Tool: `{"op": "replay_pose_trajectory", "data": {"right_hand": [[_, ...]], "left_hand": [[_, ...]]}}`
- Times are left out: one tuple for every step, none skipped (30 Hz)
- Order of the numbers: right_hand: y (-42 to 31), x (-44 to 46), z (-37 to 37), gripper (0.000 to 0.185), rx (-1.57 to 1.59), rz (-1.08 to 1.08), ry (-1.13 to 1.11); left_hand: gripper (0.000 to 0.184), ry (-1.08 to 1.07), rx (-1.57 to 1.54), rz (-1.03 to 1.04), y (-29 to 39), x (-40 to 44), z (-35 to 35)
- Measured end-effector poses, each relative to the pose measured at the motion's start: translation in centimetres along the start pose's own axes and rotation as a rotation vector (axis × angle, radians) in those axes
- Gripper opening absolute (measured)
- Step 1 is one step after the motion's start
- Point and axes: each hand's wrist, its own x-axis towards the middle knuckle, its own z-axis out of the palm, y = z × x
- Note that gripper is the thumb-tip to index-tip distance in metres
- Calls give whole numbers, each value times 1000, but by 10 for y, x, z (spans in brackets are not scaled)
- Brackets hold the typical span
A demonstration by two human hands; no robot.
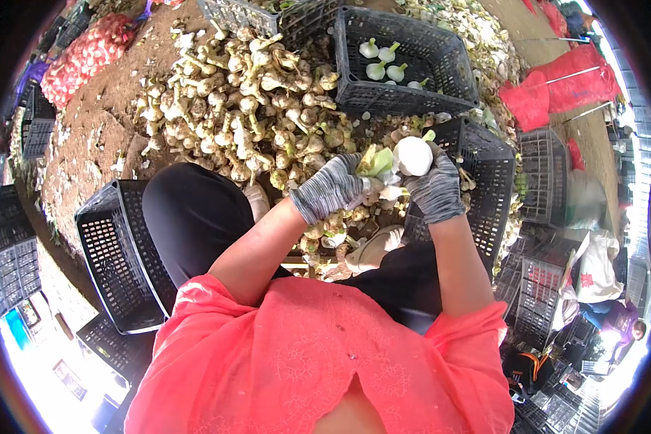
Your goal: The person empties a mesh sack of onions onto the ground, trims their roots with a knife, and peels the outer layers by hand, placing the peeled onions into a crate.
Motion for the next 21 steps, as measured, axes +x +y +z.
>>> {"op": "replay_pose_trajectory", "data": {"right_hand": [[2,8,-4,27,-33,-57,133],[3,11,-7,27,-25,-54,134],[4,13,-9,27,-18,-49,135],[4,14,-10,27,-11,-42,137],[3,15,-10,26,-22,-29,137],[1,15,-9,26,-31,-16,138],[-1,15,-8,25,-39,-4,139],[-4,14,-6,25,-48,7,140],[-4,9,-5,26,-51,18,112],[-5,11,-9,27,-125,55,130],[-5,15,-16,28,-200,93,146],[-5,17,-19,29,-275,132,162],[2,15,-16,27,-291,42,253],[-2,20,-15,28,-264,-24,166],[-12,29,-15,28,-234,-87,78],[-18,31,-11,28,-204,-146,-9],[-32,28,-8,30,-64,-174,-37],[-44,21,5,31,74,-200,-68],[-44,17,15,39,-53,-229,4],[-35,6,19,50,-254,-192,-82],[-21,22,1,55,-613,-280,-293]], "left_hand": [[32,16,-57,53,1,1,2],[31,-4,-53,47,2,0,2],[31,-22,-49,41,2,-1,0],[31,-38,-46,34,2,-3,-1],[30,-26,-109,70,-1,-2,-3],[30,-14,-171,104,-6,0,-5],[29,-3,-233,139,-11,2,-7],[28,7,-294,175,-15,3,-8],[25,274,-309,101,-1,2,3],[22,395,-394,116,3,4,5],[23,420,-431,48,0,6,-3],[24,447,-466,-21,-8,11,-13],[28,465,-531,19,-23,21,-19],[28,499,-578,-64,-40,28,-20],[28,536,-624,-147,-56,35,-18],[29,576,-673,-231,-54,34,-13],[32,570,-526,-219,-54,30,-7],[37,466,-571,-176,-84,40,-11],[39,408,-627,-250,-82,40,-7],[40,350,-682,-325,-81,38,-2],[42,260,-819,-256,-67,31,5]]}}
